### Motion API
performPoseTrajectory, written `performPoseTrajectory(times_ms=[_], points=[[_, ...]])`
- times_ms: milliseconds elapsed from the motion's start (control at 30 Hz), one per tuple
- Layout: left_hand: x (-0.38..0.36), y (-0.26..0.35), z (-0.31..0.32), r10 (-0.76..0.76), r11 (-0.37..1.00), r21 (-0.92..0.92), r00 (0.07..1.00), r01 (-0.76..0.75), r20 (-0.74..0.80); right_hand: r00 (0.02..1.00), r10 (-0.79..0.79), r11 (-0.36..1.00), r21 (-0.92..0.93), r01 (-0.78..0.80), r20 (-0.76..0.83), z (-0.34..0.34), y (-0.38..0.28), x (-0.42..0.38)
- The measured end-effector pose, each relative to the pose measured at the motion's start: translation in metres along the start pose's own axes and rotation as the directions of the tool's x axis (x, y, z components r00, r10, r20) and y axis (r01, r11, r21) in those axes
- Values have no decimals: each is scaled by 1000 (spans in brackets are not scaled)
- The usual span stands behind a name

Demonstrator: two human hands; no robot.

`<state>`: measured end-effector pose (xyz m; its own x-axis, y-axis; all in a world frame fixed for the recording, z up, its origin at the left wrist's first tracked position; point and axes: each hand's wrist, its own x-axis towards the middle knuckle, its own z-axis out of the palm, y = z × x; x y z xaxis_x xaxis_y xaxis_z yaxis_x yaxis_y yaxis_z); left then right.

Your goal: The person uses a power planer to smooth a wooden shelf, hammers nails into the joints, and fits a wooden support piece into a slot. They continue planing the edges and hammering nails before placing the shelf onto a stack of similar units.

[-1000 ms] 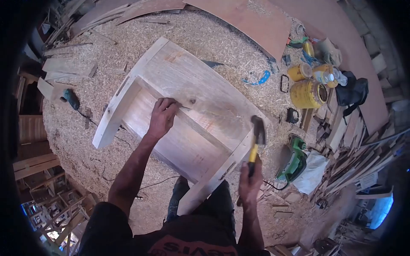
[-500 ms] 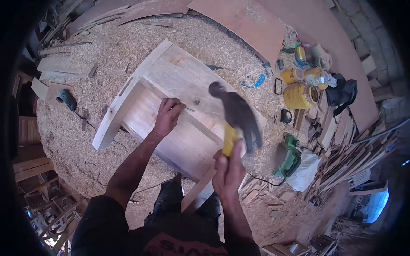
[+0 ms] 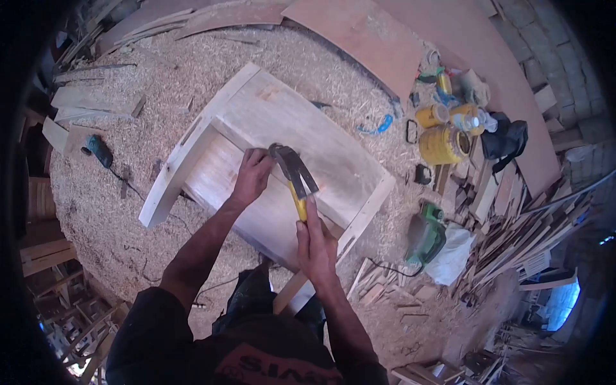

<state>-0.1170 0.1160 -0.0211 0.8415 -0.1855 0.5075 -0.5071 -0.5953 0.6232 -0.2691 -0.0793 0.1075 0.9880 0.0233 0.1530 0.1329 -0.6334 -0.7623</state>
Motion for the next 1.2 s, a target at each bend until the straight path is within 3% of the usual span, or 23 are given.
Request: performPoseTrajectory(times_ms=[33,133,200,333,400,433,467,500,533,633,667,733,833,867,967,1033,1100,1133,1167,1200], points=[[1,-1,1,-14,1000,-27,1000,14,11,995,-68,994,-87,61,-72,-9,-8,4],[-2,-3,1,10,999,-39,1000,-9,9,971,-112,993,-43,106,-211,-50,-44,19],[-2,-3,2,11,1000,-30,1000,-11,10,901,-171,970,92,224,-398,-68,-64,25],[-3,-5,3,27,1000,-12,999,-26,20,830,-77,922,277,270,-552,-81,-101,34],[-3,-4,3,24,1000,-19,999,-23,23,820,-78,879,350,325,-567,-61,-72,25],[-1,-4,3,27,999,-20,999,-26,22,877,17,862,452,230,-480,-32,-16,4],[0,-5,2,25,1000,-8,999,-25,28,940,67,938,342,55,-335,-10,17,-6],[-2,-4,2,23,1000,2,999,-23,36,977,116,981,176,-84,-181,12,49,-15],[-1,-4,4,25,1000,10,999,-25,40,978,207,946,-256,-201,-1,23,49,-12],[2,-4,4,34,999,-12,999,-33,23,938,310,946,-46,-320,-153,22,25,-4],[1,-5,3,-5,999,-33,1000,5,1,891,440,897,22,-441,-112,5,13,4],[4,3,1,-69,993,-95,997,67,-18,872,472,879,154,-452,-134,-31,-24,16],[3,1,0,-16,999,-37,999,17,33,903,183,966,241,-92,-388,-65,-45,21],[1,2,1,-16,999,-35,999,17,41,866,73,964,257,65,-494,-74,-55,25],[3,0,1,-10,1000,-21,999,11,51,725,-250,937,29,349,-641,-98,-87,40],[2,0,2,-5,1000,-17,999,6,50,710,-293,893,83,443,-640,-89,-80,38],[2,-1,2,-3,999,-31,999,5,54,768,-288,871,177,458,-572,-61,-34,23],[2,-2,2,0,999,-39,999,2,54,848,-250,933,119,341,-468,-33,8,6],[1,-3,1,9,1000,-21,998,-8,61,911,-207,972,31,233,-356,-5,50,-10],[1,-4,1,22,1000,-4,998,-22,65,967,-103,976,-209,54,-232,16,65,-19]])
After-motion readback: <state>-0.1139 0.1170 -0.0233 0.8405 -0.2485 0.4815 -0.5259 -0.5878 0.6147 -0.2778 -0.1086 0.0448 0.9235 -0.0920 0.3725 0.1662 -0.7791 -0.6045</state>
